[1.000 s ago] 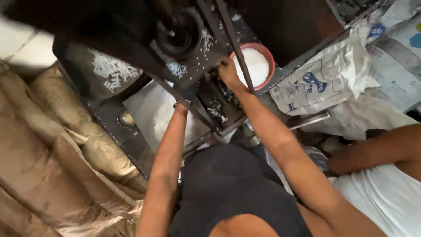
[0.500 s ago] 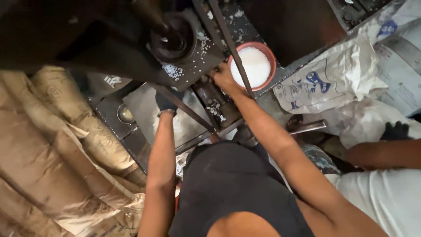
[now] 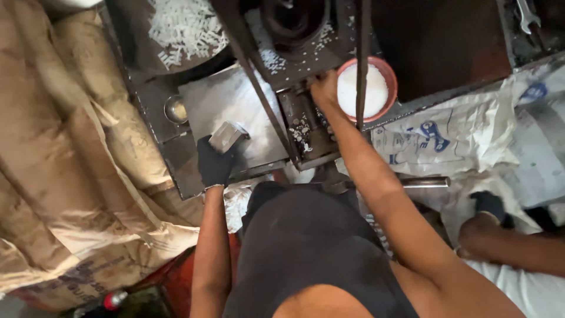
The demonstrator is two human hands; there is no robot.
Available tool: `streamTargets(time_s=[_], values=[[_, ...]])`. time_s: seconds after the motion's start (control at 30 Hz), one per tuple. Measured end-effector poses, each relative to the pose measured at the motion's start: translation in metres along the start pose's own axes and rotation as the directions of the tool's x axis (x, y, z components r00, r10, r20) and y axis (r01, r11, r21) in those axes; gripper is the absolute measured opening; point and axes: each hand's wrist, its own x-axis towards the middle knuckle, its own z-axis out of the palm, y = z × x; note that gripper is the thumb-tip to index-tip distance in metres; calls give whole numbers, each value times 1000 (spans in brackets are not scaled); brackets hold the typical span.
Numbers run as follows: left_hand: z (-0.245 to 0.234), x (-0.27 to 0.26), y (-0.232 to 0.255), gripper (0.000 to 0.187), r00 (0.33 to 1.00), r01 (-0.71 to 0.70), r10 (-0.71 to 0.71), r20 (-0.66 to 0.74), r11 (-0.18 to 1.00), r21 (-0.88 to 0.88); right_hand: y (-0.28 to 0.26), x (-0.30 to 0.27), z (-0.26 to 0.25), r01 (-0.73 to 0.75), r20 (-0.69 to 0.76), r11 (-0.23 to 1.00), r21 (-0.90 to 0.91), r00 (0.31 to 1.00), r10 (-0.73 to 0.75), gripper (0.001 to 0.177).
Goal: The person repeatedly places a metal mold into a press machine, operates the lever to press the mold, and removes the finished molded pieces. The person collects the molded pieces and places them into a nearby container.
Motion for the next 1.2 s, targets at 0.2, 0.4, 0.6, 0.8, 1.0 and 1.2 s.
streamTargets(time_s=[0.2,0.4,0.6,0.8,1.0,1.2], values=[[6,-9,-2,69,997,-40,35,-72,997,-65,-42,-17,-27,-141,126,943,303,986,107,20],[10,-4,5,74,997,-1,-5,-82,998,-70,-43,-49,-68,-215,113,807,550,977,183,38],[13,-2,13,71,996,-24,13,-87,991,-129,1,-15,-87,87,-527,996,30,848,-58,27],[11,7,17,72,998,-39,31,-51,986,-161,-36,-21,-93,-211,-504,915,-344,864,10,36],[18,14,3,68,998,-55,57,-2,955,-291,-129,-144,-77,290,-234,928,-235,909,-343,24],[29,14,-61,40,898,437,-235,372,371,-820,-167,-251,-15,423,318,895,-142,875,-364,25]])
